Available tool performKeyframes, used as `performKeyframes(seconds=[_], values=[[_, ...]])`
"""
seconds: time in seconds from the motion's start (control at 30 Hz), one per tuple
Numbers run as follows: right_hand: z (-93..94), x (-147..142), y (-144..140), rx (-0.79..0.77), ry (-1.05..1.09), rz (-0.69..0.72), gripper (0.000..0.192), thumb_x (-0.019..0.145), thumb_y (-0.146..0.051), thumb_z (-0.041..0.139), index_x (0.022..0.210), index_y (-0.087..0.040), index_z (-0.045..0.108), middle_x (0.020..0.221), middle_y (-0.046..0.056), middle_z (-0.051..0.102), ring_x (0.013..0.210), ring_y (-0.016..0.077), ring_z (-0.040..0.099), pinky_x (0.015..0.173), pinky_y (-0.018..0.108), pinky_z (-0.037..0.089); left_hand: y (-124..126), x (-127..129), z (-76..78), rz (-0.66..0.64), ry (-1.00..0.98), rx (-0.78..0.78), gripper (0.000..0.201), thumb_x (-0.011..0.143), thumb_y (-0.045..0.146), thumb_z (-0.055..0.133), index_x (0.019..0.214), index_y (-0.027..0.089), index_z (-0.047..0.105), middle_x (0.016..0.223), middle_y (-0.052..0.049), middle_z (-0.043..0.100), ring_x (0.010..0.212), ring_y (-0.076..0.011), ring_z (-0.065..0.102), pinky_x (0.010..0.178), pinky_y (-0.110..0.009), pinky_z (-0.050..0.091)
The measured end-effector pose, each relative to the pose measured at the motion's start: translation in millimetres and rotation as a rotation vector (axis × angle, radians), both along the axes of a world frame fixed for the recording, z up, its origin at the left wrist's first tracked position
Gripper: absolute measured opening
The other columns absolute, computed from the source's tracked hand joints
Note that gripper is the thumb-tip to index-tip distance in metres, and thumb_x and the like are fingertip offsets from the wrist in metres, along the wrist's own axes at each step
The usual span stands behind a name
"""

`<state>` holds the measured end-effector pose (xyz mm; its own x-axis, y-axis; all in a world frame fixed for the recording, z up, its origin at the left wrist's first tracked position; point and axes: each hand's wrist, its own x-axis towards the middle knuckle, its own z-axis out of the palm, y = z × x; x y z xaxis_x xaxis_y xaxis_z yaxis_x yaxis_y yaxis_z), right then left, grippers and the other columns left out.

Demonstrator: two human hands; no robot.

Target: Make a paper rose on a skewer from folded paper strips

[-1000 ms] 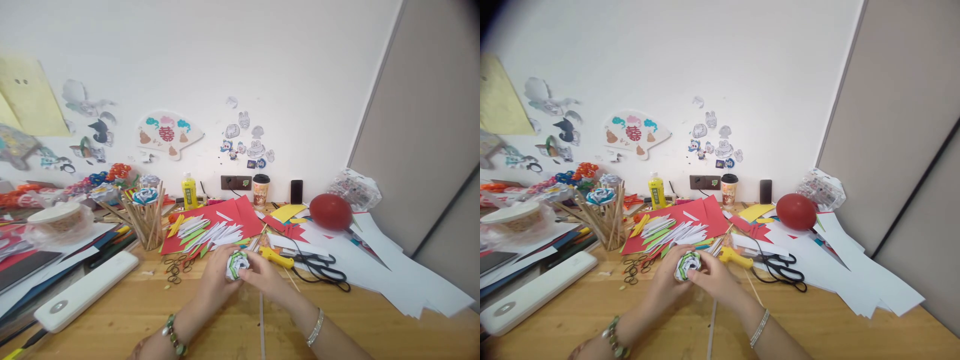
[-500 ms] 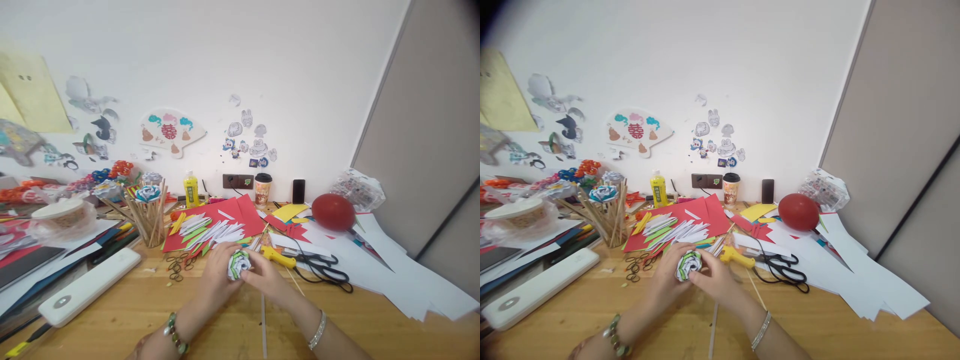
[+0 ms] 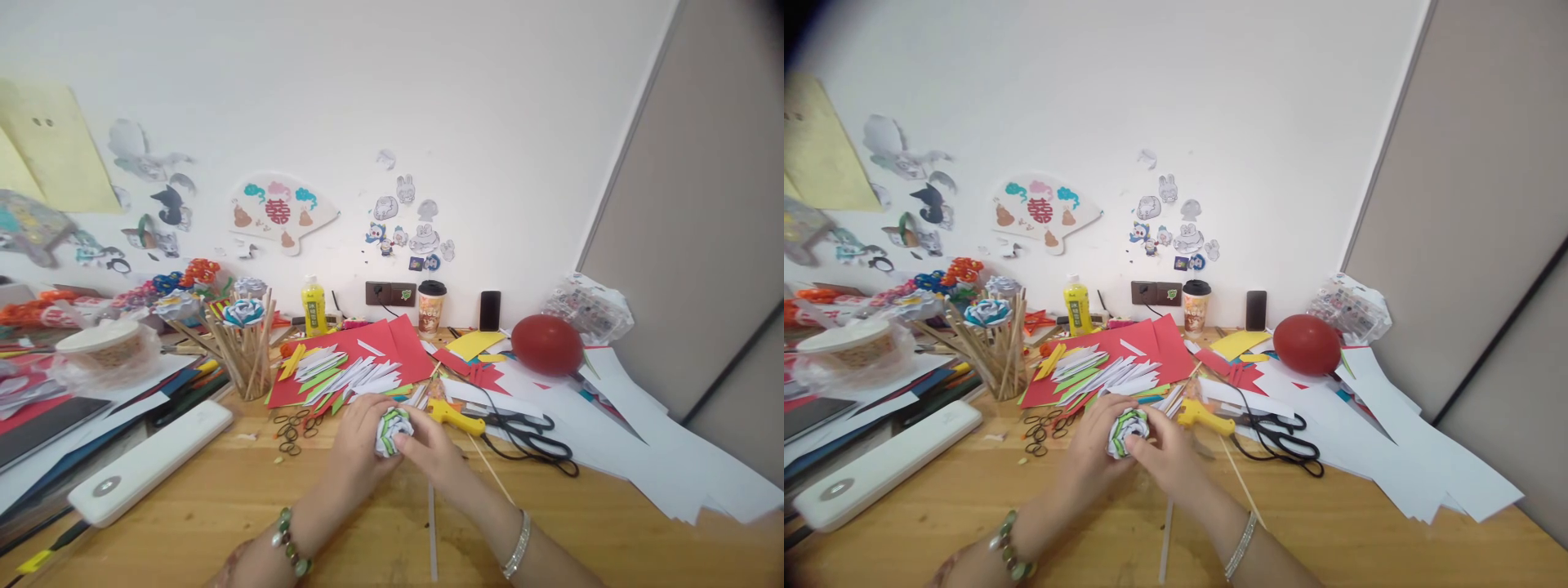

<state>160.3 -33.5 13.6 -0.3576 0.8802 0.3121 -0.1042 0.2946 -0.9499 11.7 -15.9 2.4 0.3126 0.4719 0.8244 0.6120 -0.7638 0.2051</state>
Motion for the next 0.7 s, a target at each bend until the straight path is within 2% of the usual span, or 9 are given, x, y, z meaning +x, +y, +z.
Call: performKeyframes(seconds=[0.1,0.27,0.47,0.7], values=[[0.6,2.0,-0.7,0.048,-0.064,-0.015,0.030,0.084,-0.031,0.051,0.111,-0.019,0.056,0.107,0.005,0.061,0.102,0.0215,0.055,0.091,0.035,0.043,-0.6,-0.2,0.1,-0.012,-0.002,0.010,0.032,0.072,0.021,0.061,0.103,0.018,0.054,0.099,-0.012,0.063,0.094,-0.0256,0.058,0.081,-0.040,0.049],[0.8,4.0,-1.3,0.124,-0.178,-0.069,0.020,0.085,-0.028,0.047,0.100,-0.019,0.059,0.088,0.002,0.060,0.085,0.0184,0.056,0.089,0.034,0.043,-1.9,-0.5,1.5,-0.003,0.014,0.022,0.031,0.072,0.022,0.060,0.102,0.018,0.055,0.099,-0.012,0.064,0.094,-0.0266,0.058,0.082,-0.042,0.049],[-1.6,3.1,-0.7,0.149,-0.217,-0.108,0.020,0.084,-0.025,0.046,0.097,-0.019,0.059,0.083,0.002,0.059,0.090,0.0205,0.055,0.083,0.032,0.045,-2.5,-0.8,1.0,0.012,0.037,0.001,0.031,0.073,0.024,0.060,0.104,0.019,0.055,0.100,-0.012,0.064,0.096,-0.0266,0.058,0.084,-0.042,0.048],[-0.5,5.8,-0.8,0.152,-0.219,-0.082,0.029,0.084,-0.032,0.050,0.109,-0.020,0.059,0.097,0.004,0.063,0.093,0.0210,0.057,0.078,0.030,0.047,-1.3,-0.1,0.4,-0.001,0.029,0.026,0.031,0.074,0.026,0.061,0.103,0.019,0.053,0.100,-0.011,0.064,0.095,-0.0259,0.058,0.083,-0.042,0.048]])
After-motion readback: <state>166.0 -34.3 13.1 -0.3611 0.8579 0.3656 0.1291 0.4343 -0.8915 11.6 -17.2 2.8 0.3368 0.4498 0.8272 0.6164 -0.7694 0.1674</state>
